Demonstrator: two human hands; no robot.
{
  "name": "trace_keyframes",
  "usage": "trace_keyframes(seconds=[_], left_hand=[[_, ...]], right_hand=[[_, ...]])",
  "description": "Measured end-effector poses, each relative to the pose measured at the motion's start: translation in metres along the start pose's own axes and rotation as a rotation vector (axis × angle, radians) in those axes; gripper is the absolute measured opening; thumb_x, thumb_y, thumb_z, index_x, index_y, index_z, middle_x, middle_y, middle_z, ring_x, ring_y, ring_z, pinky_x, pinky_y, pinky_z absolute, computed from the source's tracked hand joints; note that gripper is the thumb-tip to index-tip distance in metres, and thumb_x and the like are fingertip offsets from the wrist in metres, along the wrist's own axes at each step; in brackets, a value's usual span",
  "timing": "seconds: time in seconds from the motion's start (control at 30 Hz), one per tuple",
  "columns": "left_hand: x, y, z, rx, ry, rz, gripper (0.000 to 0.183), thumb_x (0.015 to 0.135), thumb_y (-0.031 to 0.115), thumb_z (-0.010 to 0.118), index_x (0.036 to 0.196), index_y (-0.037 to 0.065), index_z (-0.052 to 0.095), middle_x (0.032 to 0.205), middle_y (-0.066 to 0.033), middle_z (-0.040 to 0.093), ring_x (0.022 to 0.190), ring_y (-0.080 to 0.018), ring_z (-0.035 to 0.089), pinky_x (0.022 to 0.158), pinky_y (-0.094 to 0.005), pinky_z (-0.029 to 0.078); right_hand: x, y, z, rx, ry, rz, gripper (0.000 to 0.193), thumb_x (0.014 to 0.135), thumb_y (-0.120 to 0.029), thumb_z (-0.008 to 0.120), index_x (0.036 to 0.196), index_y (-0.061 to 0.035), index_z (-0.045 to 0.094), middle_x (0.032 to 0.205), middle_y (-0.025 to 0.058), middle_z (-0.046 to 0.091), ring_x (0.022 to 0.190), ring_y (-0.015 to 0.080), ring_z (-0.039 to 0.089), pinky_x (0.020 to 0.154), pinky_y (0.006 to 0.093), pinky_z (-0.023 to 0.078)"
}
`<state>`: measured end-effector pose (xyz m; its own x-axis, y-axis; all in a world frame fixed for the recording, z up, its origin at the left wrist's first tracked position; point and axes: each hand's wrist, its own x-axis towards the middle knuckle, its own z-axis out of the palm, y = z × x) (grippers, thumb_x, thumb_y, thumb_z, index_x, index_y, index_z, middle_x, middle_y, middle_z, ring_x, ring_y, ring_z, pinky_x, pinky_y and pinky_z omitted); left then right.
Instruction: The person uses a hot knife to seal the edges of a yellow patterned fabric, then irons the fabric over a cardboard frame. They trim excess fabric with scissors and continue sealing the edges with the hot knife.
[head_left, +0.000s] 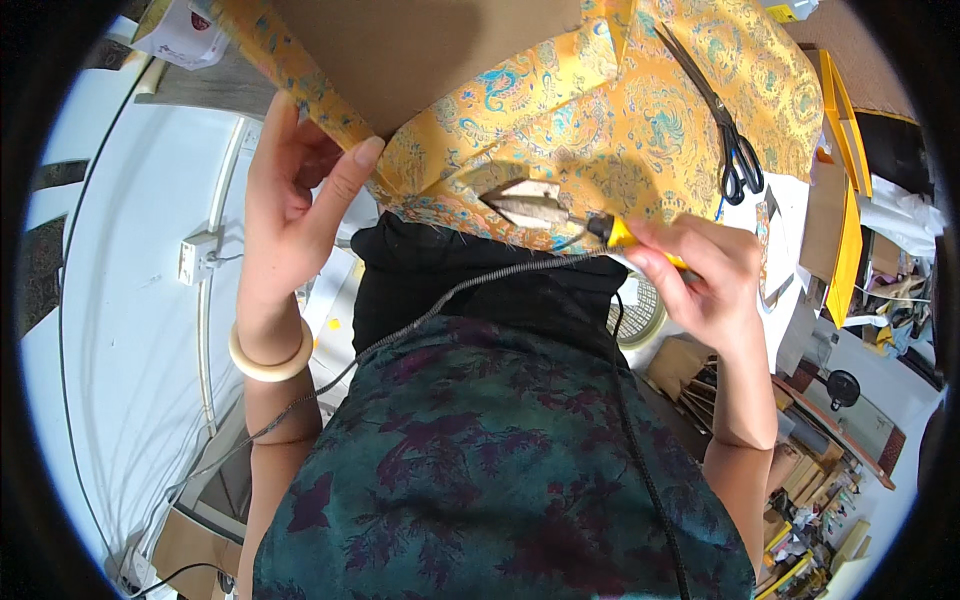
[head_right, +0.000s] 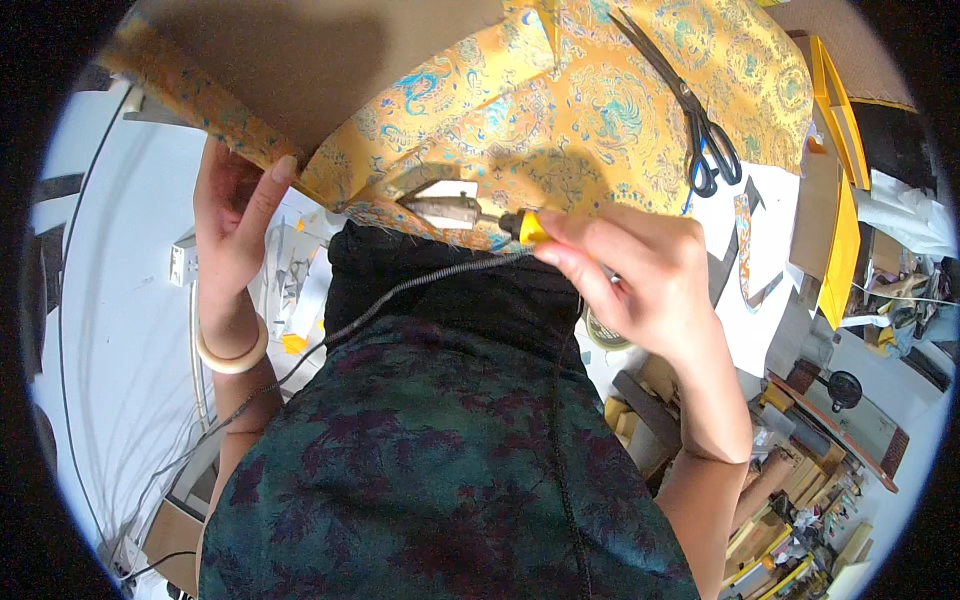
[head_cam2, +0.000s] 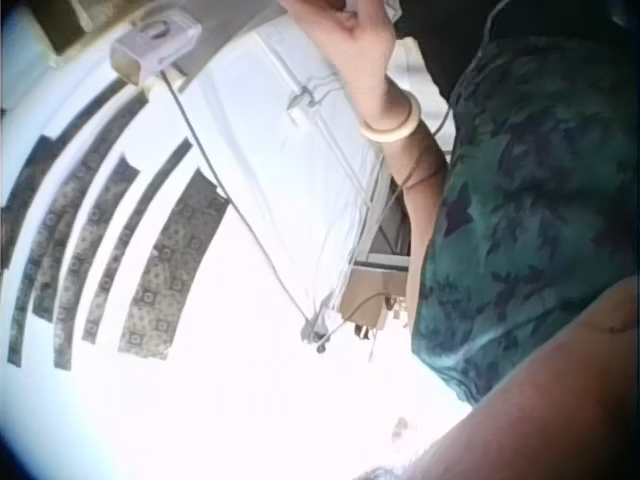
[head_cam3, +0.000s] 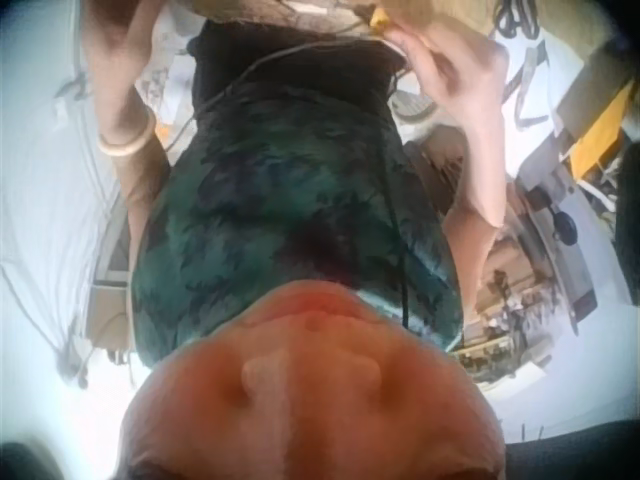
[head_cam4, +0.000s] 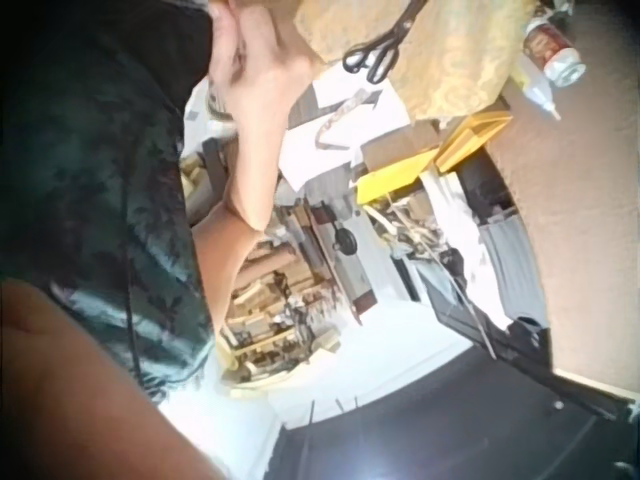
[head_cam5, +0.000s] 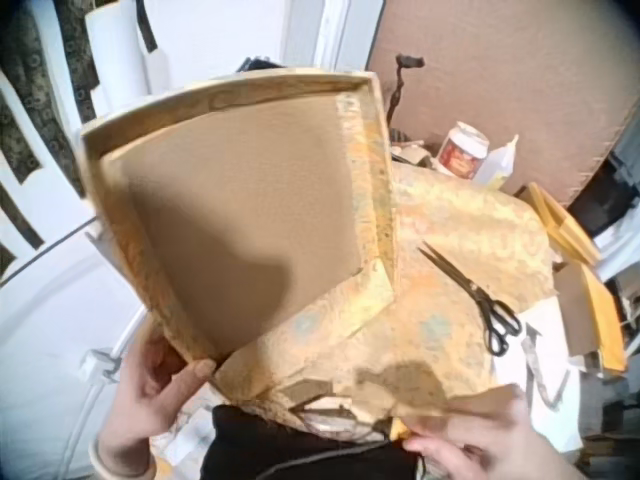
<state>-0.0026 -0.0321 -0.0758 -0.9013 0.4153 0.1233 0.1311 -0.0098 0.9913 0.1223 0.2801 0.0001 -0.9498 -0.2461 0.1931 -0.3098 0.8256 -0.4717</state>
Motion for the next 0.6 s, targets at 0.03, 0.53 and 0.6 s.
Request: trace_keyframes(seconds=[0.03, 0.53, 0.6], left_hand=[[0.006, 0.000, -0.001, -0.029, 0.003, 0.052, 0.039, 0.098, 0.000, 0.063, 0.133, -0.001, 0.046, 0.112, -0.0103, 0.067, 0.101, -0.0139, 0.064, 0.086, -0.0255, 0.051], [0.005, -0.053, 0.004, 0.105, -0.054, -0.009, 0.108, 0.082, -0.003, 0.081, 0.156, 0.006, 0.002, 0.141, -0.0153, 0.051, 0.128, -0.0248, 0.055, 0.106, -0.0399, 0.047], [0.007, -0.054, 0.004, 0.160, -0.061, 0.003, 0.112, 0.080, -0.001, 0.083, 0.155, 0.006, 0.001, 0.138, -0.0159, 0.054, 0.124, -0.0255, 0.058, 0.102, -0.0391, 0.050]], right_hand=[[0.008, 0.000, 0.000, -0.037, -0.013, -0.016, 0.015, 0.085, -0.019, 0.080, 0.093, -0.0064, 0.076, 0.070, 0.0064, 0.068, 0.052, 0.0196, 0.062, 0.046, 0.0323, 0.045], [0.059, 0.037, 0.016, -0.071, -0.033, -0.234, 0.018, 0.085, -0.019, 0.080, 0.096, -0.0055, 0.077, 0.067, 0.0069, 0.065, 0.053, 0.0199, 0.060, 0.048, 0.0318, 0.045], [0.059, 0.035, 0.018, -0.058, -0.051, -0.241, 0.017, 0.085, -0.020, 0.079, 0.096, -0.0064, 0.078, 0.066, 0.0062, 0.063, 0.052, 0.0202, 0.059, 0.047, 0.0322, 0.044]])
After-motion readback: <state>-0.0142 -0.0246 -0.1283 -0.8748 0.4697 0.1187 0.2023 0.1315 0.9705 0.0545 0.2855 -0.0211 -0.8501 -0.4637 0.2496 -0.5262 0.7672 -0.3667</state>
